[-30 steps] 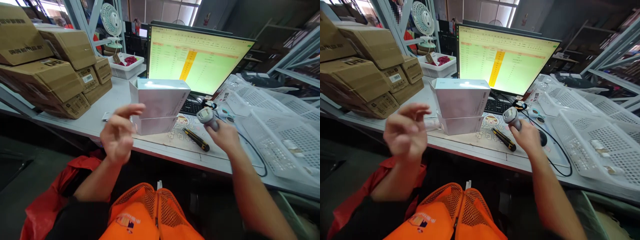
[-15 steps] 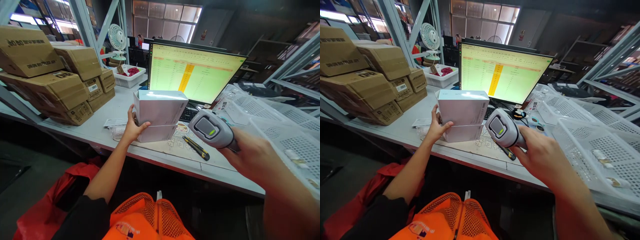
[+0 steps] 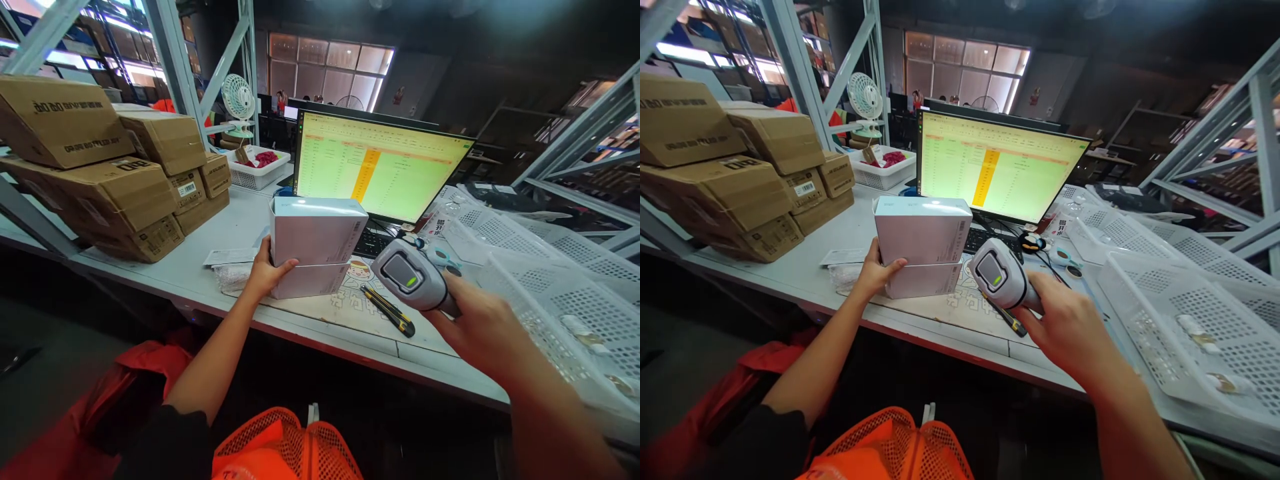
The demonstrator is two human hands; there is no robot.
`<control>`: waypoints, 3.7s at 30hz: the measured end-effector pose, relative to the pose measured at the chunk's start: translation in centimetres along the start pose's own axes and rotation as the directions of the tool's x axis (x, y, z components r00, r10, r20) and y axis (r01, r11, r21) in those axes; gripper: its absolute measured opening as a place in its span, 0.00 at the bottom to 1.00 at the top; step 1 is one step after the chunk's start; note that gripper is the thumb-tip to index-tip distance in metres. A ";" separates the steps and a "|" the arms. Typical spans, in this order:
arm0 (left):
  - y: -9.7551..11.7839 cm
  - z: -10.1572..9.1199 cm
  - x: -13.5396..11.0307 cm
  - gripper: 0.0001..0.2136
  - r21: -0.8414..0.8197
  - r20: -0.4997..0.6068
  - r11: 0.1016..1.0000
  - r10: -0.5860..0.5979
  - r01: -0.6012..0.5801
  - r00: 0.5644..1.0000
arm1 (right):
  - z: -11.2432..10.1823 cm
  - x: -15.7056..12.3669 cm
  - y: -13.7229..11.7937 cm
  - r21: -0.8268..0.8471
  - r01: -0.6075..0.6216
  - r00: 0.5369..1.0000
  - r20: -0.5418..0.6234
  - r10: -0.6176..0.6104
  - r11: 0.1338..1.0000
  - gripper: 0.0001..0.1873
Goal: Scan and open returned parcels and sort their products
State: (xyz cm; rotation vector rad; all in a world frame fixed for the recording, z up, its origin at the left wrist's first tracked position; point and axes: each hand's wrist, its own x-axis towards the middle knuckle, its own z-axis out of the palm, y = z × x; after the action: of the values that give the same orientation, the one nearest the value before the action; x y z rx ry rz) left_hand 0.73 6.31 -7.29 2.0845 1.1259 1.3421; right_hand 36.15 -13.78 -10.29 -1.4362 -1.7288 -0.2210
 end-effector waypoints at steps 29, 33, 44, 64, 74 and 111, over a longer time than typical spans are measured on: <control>-0.2 -0.7 0.0 0.35 0.056 0.098 0.998 0.033 -0.039 0.995 | -2.2 0.0 -1.0 -0.100 0.232 0.965 -0.102 -0.242 0.967 0.12; -0.2 -0.7 0.0 0.35 0.058 0.091 0.997 0.048 -0.054 0.995 | -1.7 0.1 -1.0 -0.122 0.237 0.960 -0.119 -0.252 0.964 0.12; 0.2 -1.0 0.1 0.37 0.108 0.128 0.994 -0.033 0.019 0.991 | -0.5 -0.8 1.3 -0.058 0.107 0.988 -0.101 -0.112 0.993 0.12; 5.7 -4.1 -4.7 0.30 0.090 0.171 0.996 -0.002 -0.013 0.985 | 8.6 -3.5 0.1 0.606 -0.154 0.988 0.102 0.116 0.780 0.59; 3.7 1.0 -15.0 0.42 0.030 0.583 0.990 -0.131 0.140 0.801 | 9.5 -15.8 -7.8 0.859 -0.302 0.834 0.028 0.552 0.413 0.41; -0.5 10.8 -23.3 0.35 0.233 0.892 0.954 -0.286 0.186 0.349 | -10.0 -41.4 0.8 0.531 -0.568 -0.219 -0.834 0.506 0.630 0.41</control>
State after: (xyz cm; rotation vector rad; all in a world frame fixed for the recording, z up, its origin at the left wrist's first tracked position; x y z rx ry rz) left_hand 5.30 -11.29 -25.37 2.0749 0.8653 -0.1654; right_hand 40.65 -49.43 -33.09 -1.3344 0.2094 -0.5759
